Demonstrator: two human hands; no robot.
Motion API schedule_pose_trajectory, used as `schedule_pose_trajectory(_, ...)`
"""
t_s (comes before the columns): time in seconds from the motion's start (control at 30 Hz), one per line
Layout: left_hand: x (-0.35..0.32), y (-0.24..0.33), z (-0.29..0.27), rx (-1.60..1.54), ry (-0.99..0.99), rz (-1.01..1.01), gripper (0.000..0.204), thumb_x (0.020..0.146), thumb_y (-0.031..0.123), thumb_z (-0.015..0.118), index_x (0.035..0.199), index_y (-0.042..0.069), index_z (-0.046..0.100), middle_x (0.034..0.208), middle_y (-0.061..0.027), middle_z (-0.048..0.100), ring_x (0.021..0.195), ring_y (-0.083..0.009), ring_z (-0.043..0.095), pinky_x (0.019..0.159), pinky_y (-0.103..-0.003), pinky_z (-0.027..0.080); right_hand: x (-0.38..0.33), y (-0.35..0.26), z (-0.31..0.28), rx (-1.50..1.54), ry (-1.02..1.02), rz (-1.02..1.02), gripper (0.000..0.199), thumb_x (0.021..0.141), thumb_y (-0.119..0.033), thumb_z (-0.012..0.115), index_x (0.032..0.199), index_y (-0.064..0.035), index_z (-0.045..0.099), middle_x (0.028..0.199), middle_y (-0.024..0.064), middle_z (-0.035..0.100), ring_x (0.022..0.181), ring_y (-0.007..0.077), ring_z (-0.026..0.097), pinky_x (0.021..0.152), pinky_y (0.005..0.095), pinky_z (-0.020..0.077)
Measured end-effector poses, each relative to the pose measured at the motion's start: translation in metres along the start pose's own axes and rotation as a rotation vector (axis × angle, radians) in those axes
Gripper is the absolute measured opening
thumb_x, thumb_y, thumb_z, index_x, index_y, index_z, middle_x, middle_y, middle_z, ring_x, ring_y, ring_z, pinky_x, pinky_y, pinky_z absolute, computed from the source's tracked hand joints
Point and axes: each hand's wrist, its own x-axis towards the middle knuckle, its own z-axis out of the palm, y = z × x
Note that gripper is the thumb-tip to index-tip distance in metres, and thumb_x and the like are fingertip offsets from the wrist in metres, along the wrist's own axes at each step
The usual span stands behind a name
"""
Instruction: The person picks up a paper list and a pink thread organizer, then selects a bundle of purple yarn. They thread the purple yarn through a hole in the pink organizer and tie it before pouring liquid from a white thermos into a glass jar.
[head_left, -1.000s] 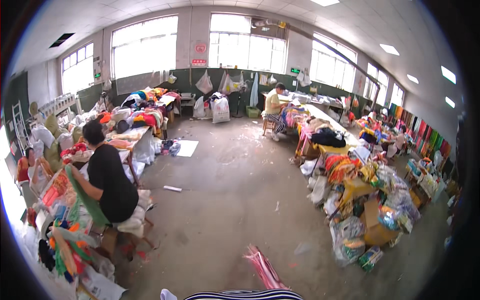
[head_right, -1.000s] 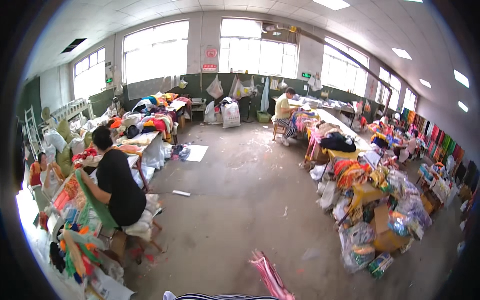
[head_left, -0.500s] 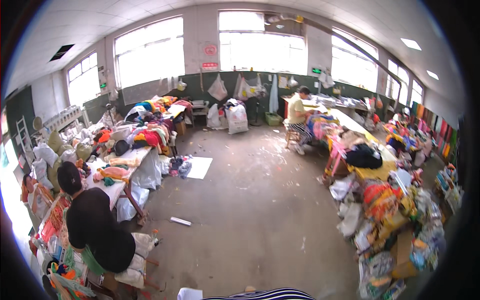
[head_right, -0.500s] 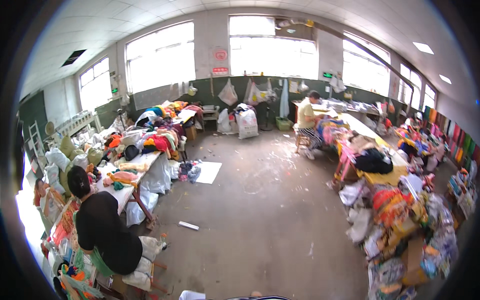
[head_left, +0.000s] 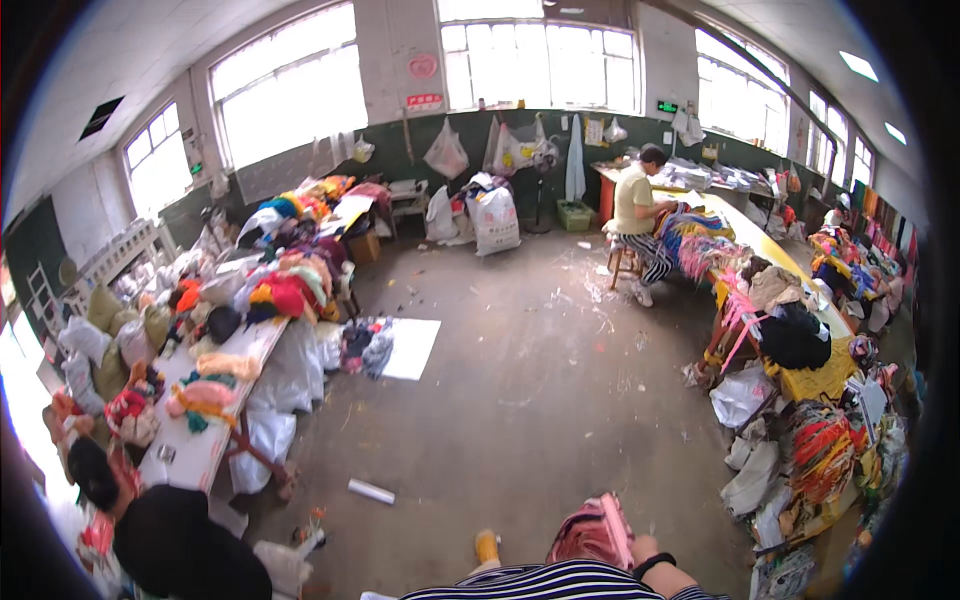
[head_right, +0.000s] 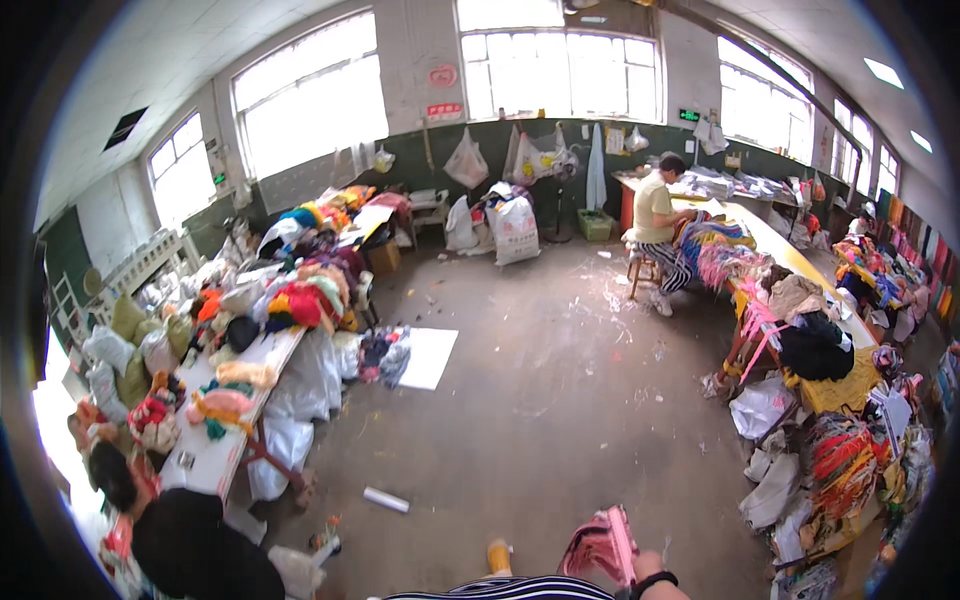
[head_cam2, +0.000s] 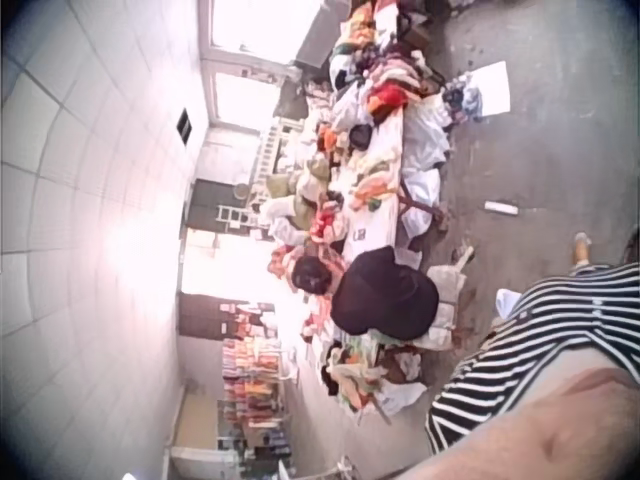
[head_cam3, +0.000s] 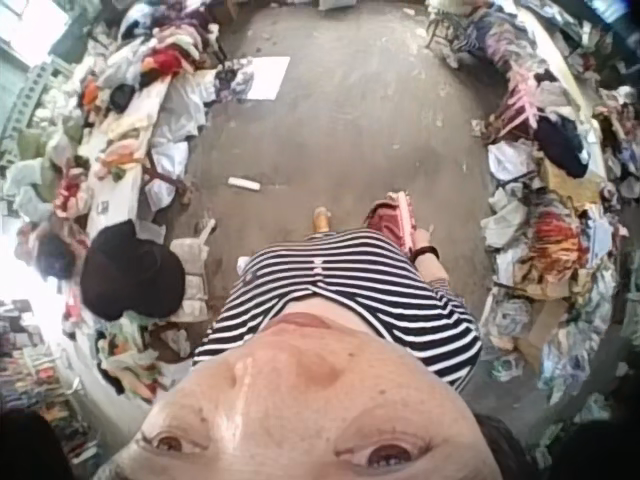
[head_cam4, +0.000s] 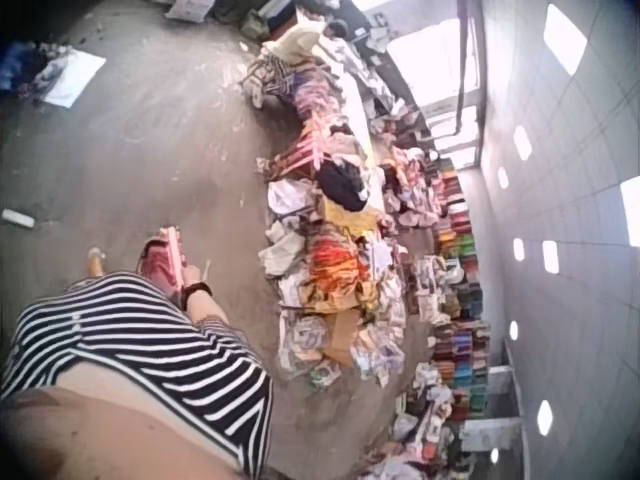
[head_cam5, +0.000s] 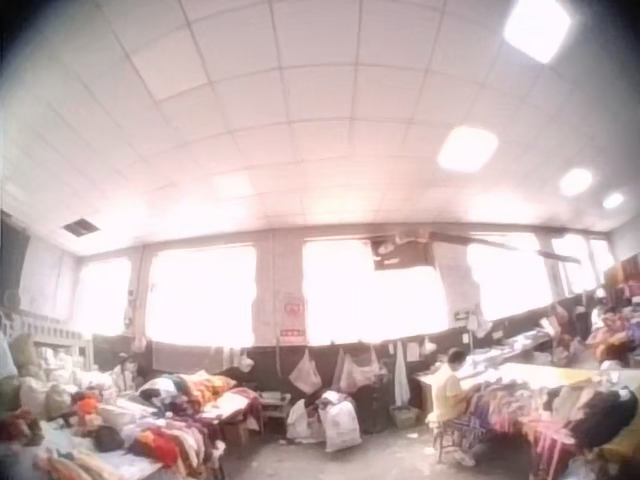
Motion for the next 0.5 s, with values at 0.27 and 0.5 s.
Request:
schedule_pose_trajectory(0.27,0.289,0.195,-0.113,0.06,0.012,0.145,0.036,0.094,0.037,0.06,0.111,0.009,0.075,0.114,-0.0186,0.073,0.11,-0.0373,0.068,0.09,-0.047,0.057,0.185,0.035,-0.013,0.176,-0.239,0.249,0.035,0.097,-0.025,0.048,0.111,-0.0086,0.075,0.115,0.0192,0.073,0.109,0.0377,0.07,0.094,0.0478,0.0549)
schedule_pose_trajectory(0.5,0.508,0.299,-0.172,0.172,0.011,0.145,0.037,0.096,0.038,0.057,0.108,0.01,0.076,0.112,-0.0171,0.074,0.108,-0.0365,0.069,0.089,-0.047,0.057,0.386,0.049,-0.09,0.201,-0.298,0.096,0.034,0.097,-0.025,0.049,0.107,-0.0082,0.076,0.116,0.0199,0.072,0.109,0.0364,0.07,0.095,0.0467,0.0546)
